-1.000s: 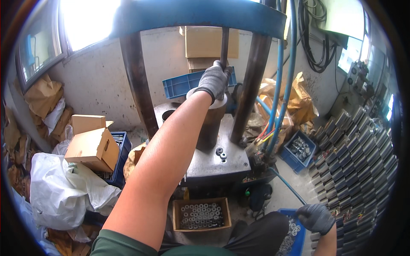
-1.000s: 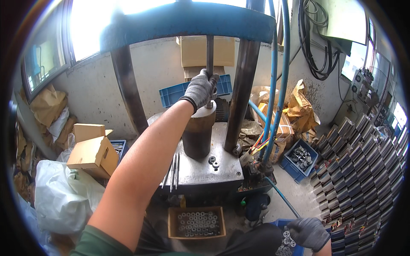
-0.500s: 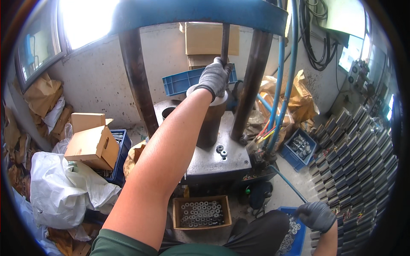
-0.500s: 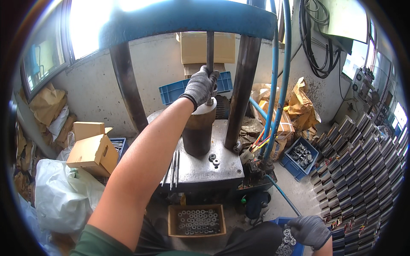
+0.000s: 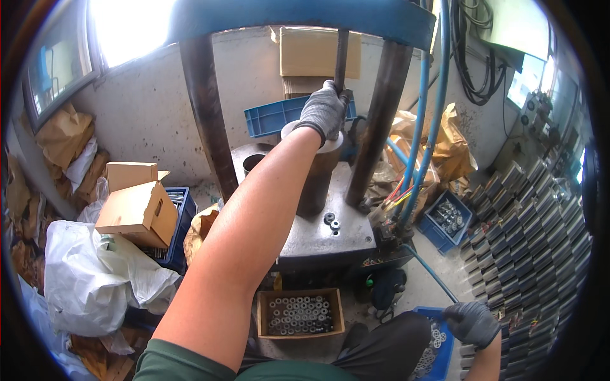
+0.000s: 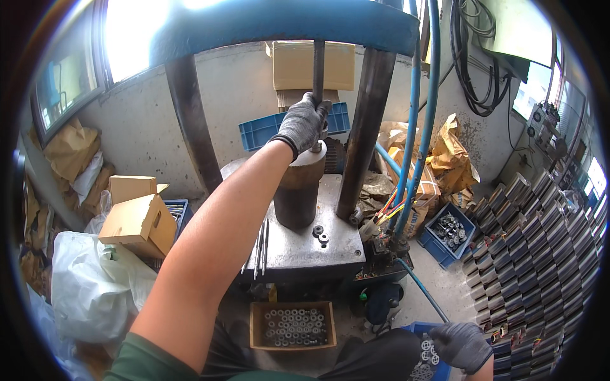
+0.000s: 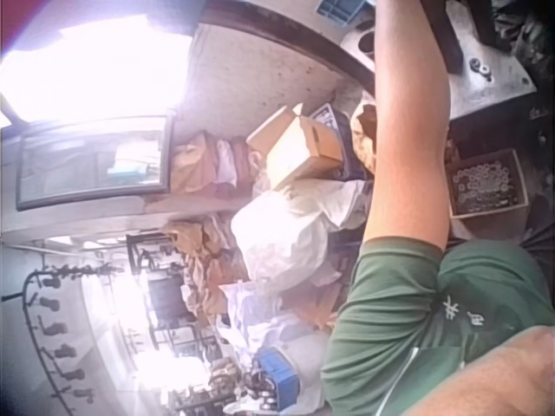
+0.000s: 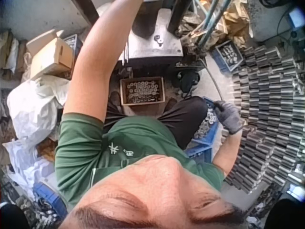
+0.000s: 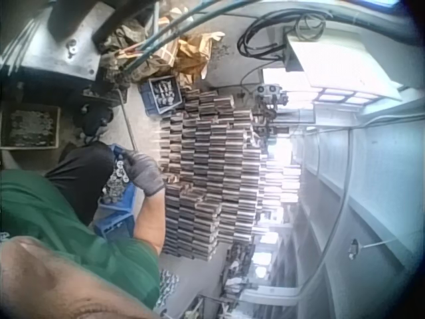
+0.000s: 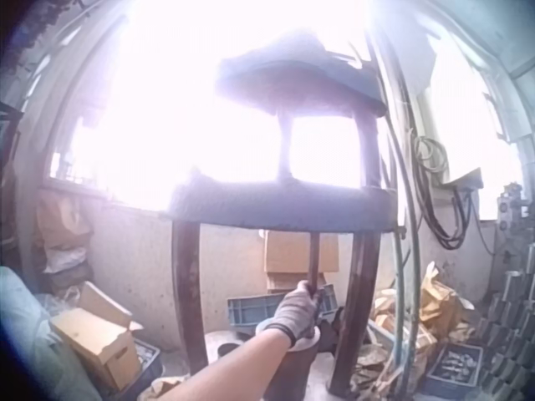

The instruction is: Operating a press machine to assemble or shape small metal components in a factory setting.

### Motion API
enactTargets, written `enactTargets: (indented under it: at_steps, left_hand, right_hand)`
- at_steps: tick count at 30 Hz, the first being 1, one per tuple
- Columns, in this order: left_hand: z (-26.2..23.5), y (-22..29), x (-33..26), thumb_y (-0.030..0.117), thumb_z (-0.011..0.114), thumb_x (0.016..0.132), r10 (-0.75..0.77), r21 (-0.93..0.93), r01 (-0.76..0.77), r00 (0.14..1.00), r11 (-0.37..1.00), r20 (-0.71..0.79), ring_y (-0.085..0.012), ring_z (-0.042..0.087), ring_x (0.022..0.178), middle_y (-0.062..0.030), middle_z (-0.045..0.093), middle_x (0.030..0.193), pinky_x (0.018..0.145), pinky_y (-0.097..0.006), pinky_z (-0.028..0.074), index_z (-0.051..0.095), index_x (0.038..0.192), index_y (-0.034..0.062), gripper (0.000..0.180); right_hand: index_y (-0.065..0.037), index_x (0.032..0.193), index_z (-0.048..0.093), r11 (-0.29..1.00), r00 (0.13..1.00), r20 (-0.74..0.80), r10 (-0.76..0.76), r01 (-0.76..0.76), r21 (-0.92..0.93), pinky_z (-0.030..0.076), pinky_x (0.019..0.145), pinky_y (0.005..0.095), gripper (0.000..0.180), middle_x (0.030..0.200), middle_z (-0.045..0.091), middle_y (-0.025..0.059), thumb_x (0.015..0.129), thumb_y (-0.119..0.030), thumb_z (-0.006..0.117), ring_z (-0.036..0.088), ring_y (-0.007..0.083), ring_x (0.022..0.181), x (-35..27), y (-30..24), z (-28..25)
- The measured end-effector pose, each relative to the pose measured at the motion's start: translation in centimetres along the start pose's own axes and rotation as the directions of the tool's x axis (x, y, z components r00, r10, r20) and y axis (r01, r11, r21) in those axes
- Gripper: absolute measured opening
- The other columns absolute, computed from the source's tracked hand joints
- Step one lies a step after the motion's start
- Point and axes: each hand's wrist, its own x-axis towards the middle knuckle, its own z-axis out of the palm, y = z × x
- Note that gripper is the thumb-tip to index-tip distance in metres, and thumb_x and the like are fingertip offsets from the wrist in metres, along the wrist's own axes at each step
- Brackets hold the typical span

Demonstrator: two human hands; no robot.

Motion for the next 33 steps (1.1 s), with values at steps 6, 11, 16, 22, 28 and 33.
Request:
enactTargets:
  at_steps: [6,11,16,22,28,33]
  left_hand:
    - [-0.4,0.5,-0.4,0.041,0.056,0.108,-0.031,0.044,0.03,0.999,0.999,0.026,-0.0379,0.074,0.1,-0.0221,0.076,0.104,0.091,-0.049,0.056,0.058,0.132,0.0046,0.043]
    - [0.1,0.9,-0.5,0.04,0.056,0.109,-0.054,0.008,0.053,0.996,0.999,0.067,-0.0382,0.074,0.1,-0.0216,0.076,0.103,0.091,-0.049,0.057,0.057,0.132,0.0043,0.043]
    - [0.1,1.0,-0.8,0.032,0.061,0.109,-0.029,-0.015,0.029,1.0,0.999,0.001,-0.0154,0.064,0.064,-0.0058,0.065,0.075,0.06,-0.034,0.055,0.059,0.123,0.0032,0.032]
    - [0.1,0.3,-0.7,0.034,0.061,0.109,0.054,0.109,-0.046,0.996,0.993,-0.075,-0.0212,0.069,0.068,-0.0105,0.07,0.08,0.066,-0.039,0.056,0.058,0.124,0.0031,0.035]
    - [0.8,-1.7,-3.1,0.02,0.062,0.108,0.168,-0.133,-0.192,0.971,0.972,-0.172,-0.0136,0.061,0.068,-0.006,0.063,0.079,0.061,-0.033,0.05,0.059,0.12,0.0044,0.02]
    - [1.4,-2.9,-12.8,0.03,0.064,0.108,0.511,-0.347,-0.573,0.819,0.743,-0.26,-0.0114,0.058,0.074,-0.0033,0.064,0.085,0.069,-0.031,0.05,0.058,0.128,0.0029,0.034]
  right_hand:
    - [-0.009,0.105,0.079,0.997,0.996,0.073,0.057,-0.061,0.049,0.06,0.083,0.0417,0.022,0.098,0.077,0.0173,0.084,-0.014,0.075,0.075,0.0335,0.091,0.5,-0.1,-0.7]
    - [-0.004,0.094,0.072,0.97,0.683,-0.691,-0.238,0.13,-0.205,0.055,0.07,0.0436,0.012,0.084,0.07,0.0164,0.083,-0.001,0.072,0.069,0.0354,0.075,5.3,-0.2,-3.2]
    - [0.0,0.106,0.075,0.986,0.444,-0.888,-0.12,0.161,-0.053,0.059,0.079,0.0352,0.013,0.096,0.077,0.0161,0.094,-0.003,0.071,0.075,0.0264,0.085,14.8,2.1,-9.6]
    - [0.0,0.105,0.075,0.998,0.559,-0.827,-0.058,0.01,-0.064,0.059,0.081,0.0397,0.017,0.098,0.076,0.0203,0.094,-0.013,0.071,0.076,0.0338,0.089,18.8,0.9,-13.5]
    - [-0.003,0.1,0.075,0.982,0.534,-0.836,-0.127,-0.051,-0.181,0.058,0.083,0.0419,0.014,0.096,0.075,0.0195,0.09,-0.011,0.069,0.074,0.0368,0.089,18.1,1.5,-12.5]
    - [-0.005,0.1,0.075,0.968,0.566,-0.802,-0.19,-0.029,-0.25,0.057,0.083,0.0427,0.014,0.093,0.073,0.0176,0.088,-0.005,0.068,0.072,0.0373,0.088,15.4,2.6,-10.3]
